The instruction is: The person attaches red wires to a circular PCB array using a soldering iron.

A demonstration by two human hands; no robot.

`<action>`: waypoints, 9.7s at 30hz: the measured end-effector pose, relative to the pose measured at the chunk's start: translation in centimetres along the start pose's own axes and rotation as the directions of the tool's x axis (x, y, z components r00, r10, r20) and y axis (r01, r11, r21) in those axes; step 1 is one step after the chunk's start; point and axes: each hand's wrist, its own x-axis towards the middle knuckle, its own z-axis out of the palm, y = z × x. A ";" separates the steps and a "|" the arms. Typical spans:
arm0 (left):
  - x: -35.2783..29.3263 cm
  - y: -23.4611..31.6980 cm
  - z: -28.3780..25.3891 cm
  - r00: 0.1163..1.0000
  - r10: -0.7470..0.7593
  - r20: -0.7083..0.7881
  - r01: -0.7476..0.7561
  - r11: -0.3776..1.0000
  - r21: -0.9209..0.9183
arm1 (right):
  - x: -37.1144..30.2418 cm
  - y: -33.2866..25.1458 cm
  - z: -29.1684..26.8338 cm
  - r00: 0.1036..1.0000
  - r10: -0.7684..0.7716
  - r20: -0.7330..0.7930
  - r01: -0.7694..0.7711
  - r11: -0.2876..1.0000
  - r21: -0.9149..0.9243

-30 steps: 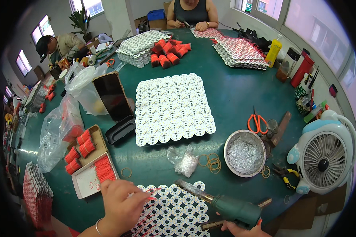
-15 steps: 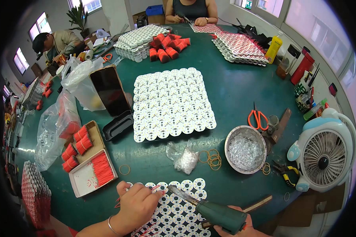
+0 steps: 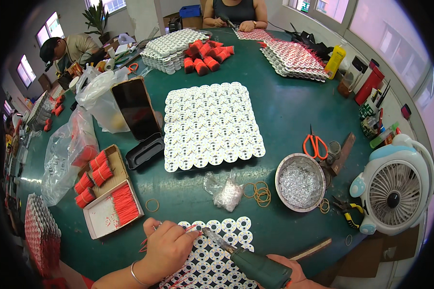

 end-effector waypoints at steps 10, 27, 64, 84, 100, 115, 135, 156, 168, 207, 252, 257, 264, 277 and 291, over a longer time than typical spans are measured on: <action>-0.3 0.0 -1.0 0.999 0.016 0.052 -0.018 0.999 0.047 | -1.0 -0.8 0.1 0.983 0.142 -0.116 -0.046 0.804 0.593; -2.7 1.0 -1.2 0.999 -0.037 0.030 0.035 0.998 0.055 | -3.6 1.3 2.1 0.986 -0.112 -0.125 0.135 0.971 0.195; -2.0 2.4 -2.9 0.994 0.011 -0.106 -0.007 0.999 0.038 | -4.6 1.1 0.7 0.991 -0.134 0.013 0.134 0.987 -0.087; -1.9 1.8 -1.1 0.996 0.021 0.084 -0.022 1.000 0.011 | -3.6 -0.5 1.8 0.981 -0.161 -0.109 0.176 0.974 0.145; -2.6 2.7 -4.2 0.999 -0.047 -0.009 0.047 0.995 0.090 | -6.9 1.9 2.0 1.000 -0.004 -0.020 0.007 0.994 0.110; -4.4 2.6 -1.7 0.999 0.001 0.053 -0.004 0.998 0.062 | -5.5 -0.7 2.2 0.987 -0.072 -0.141 0.088 0.989 0.115; -4.4 2.5 -1.7 0.997 -0.015 0.077 0.013 1.000 0.027 | -5.8 0.1 2.0 0.981 -0.151 -0.124 0.161 0.984 0.074; -4.1 3.4 -1.6 0.995 0.015 0.096 -0.013 1.000 -0.016 | -7.0 0.0 2.1 0.992 -0.021 -0.121 0.046 0.978 0.204; -3.8 2.9 -1.4 0.991 0.006 0.136 0.007 0.996 -0.090 | -6.0 -1.8 1.9 0.993 -0.018 -0.120 0.037 0.987 0.156; -5.3 3.2 -1.8 0.998 0.058 0.023 -0.058 0.998 0.010 | -7.6 -0.4 3.2 1.000 -0.001 -0.002 0.002 0.874 0.486; -4.9 2.7 -1.2 0.998 0.032 0.046 -0.028 0.996 -0.084 | -6.8 -1.3 3.5 0.980 -0.086 -0.182 0.149 0.918 0.368; -5.1 2.8 -1.1 0.997 0.082 0.016 -0.080 0.993 -0.081 | -6.9 -2.2 3.0 0.976 -0.113 -0.188 0.169 0.932 0.320; -5.0 2.9 -1.1 0.993 0.106 0.052 -0.102 0.991 -0.086 | -10.2 1.0 4.1 0.968 -0.128 -0.218 0.162 0.975 0.149; -5.1 3.0 -1.1 0.993 0.108 0.048 -0.105 0.993 -0.051 | -8.7 -0.2 3.6 0.968 -0.187 -0.168 0.206 0.973 0.104; -6.9 4.0 -2.8 0.999 0.025 0.036 -0.024 0.999 -0.028 | -8.7 -1.0 2.7 0.998 0.063 0.006 -0.060 0.914 0.402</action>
